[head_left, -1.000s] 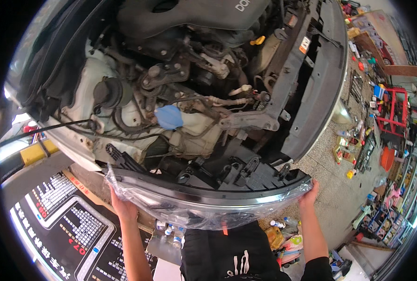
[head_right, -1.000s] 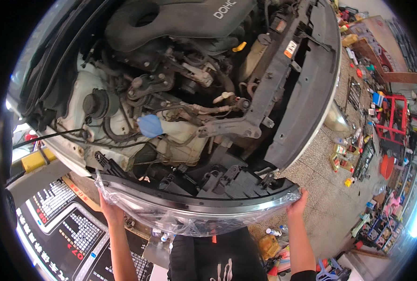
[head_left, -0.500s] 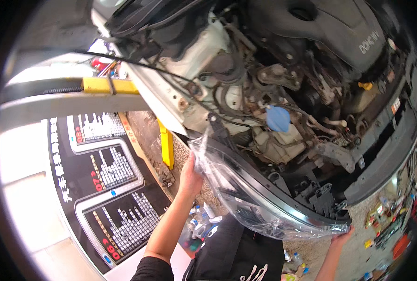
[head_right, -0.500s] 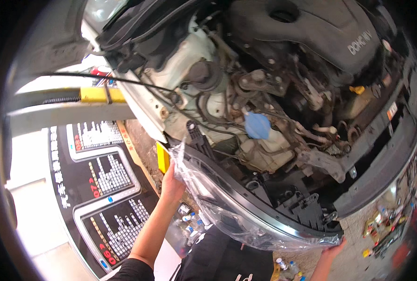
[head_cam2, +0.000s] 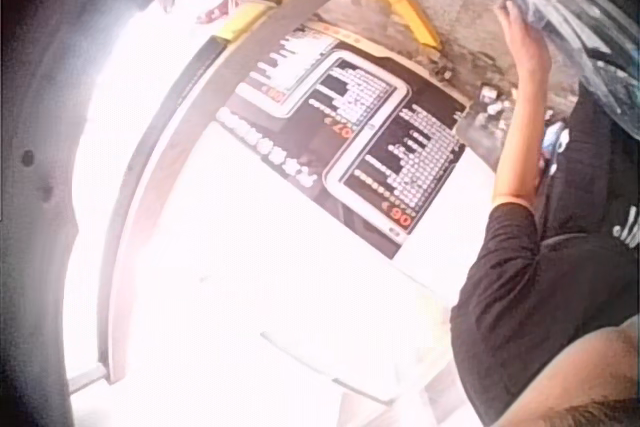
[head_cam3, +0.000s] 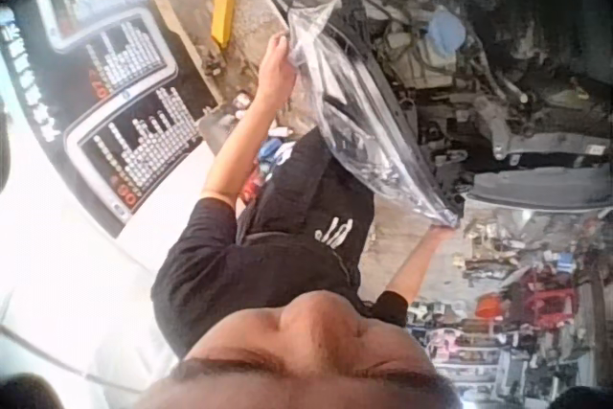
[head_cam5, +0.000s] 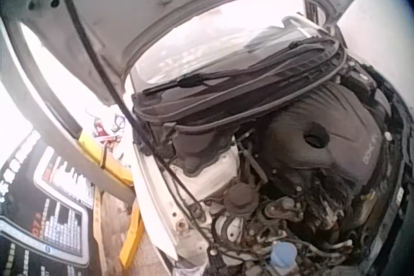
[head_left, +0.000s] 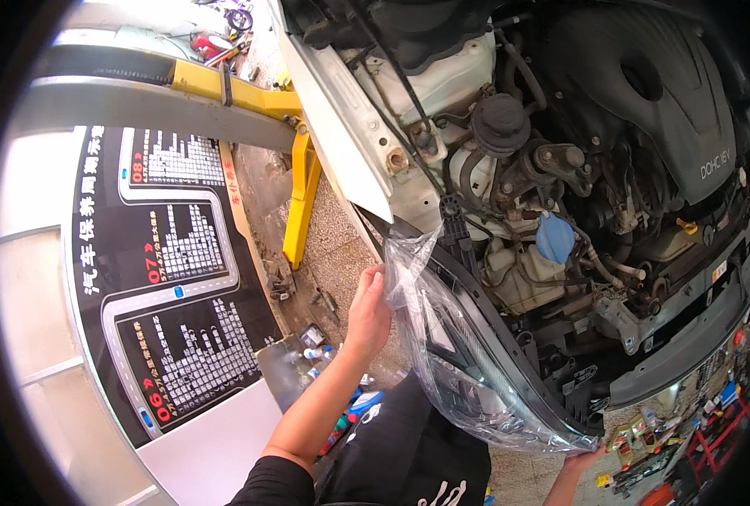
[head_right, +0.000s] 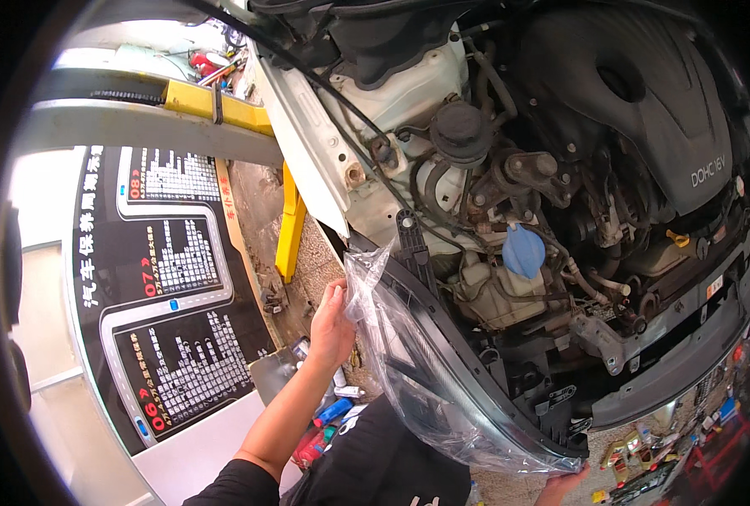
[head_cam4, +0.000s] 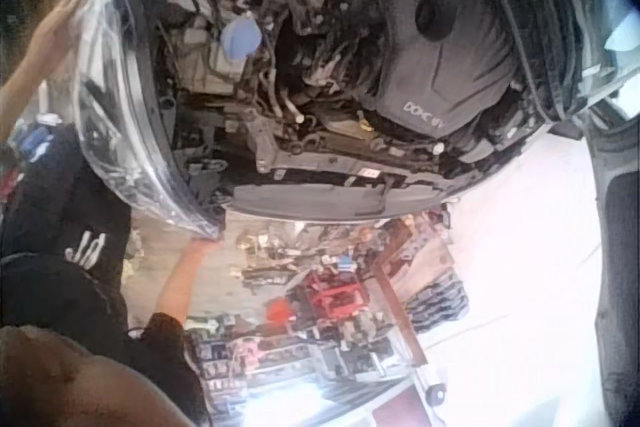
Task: The person removes the front bumper cover and both headlights from a white Kia sedan. They then retrieve a new headlight assembly from a box and position it at the front of the vehicle.
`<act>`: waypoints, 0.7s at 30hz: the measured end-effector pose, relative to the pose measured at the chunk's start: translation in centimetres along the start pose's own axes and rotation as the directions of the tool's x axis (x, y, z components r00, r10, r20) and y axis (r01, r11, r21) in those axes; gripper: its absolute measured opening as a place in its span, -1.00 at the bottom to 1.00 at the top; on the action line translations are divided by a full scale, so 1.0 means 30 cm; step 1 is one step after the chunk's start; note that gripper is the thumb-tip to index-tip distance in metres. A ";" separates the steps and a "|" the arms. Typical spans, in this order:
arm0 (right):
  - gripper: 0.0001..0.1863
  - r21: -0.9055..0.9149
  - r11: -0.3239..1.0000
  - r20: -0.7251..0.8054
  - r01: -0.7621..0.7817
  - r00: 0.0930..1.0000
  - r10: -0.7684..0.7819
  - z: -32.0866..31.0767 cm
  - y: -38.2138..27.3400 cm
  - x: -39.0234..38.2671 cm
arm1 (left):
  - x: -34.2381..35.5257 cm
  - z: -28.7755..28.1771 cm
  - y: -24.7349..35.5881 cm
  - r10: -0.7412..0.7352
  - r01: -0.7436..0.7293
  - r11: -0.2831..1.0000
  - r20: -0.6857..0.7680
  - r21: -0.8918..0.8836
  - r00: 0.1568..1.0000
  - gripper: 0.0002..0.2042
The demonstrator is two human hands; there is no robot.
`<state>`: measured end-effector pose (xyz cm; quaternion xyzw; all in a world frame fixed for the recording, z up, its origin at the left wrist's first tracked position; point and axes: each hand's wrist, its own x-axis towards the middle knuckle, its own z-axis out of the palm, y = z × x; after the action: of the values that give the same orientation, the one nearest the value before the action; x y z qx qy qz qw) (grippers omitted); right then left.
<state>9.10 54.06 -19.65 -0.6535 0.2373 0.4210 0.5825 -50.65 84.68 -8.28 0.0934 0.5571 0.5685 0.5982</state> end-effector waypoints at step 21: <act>-0.41 -0.005 1.000 0.023 0.011 1.000 -0.011 0.113 0.048 -0.069 | 0.019 -0.023 0.075 0.056 -0.056 0.998 0.022 -0.009 0.998 -0.69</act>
<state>5.94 56.64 -18.64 -0.6514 0.2258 0.4259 0.5859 -52.63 85.53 -7.16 0.1128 0.5451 0.5862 0.5887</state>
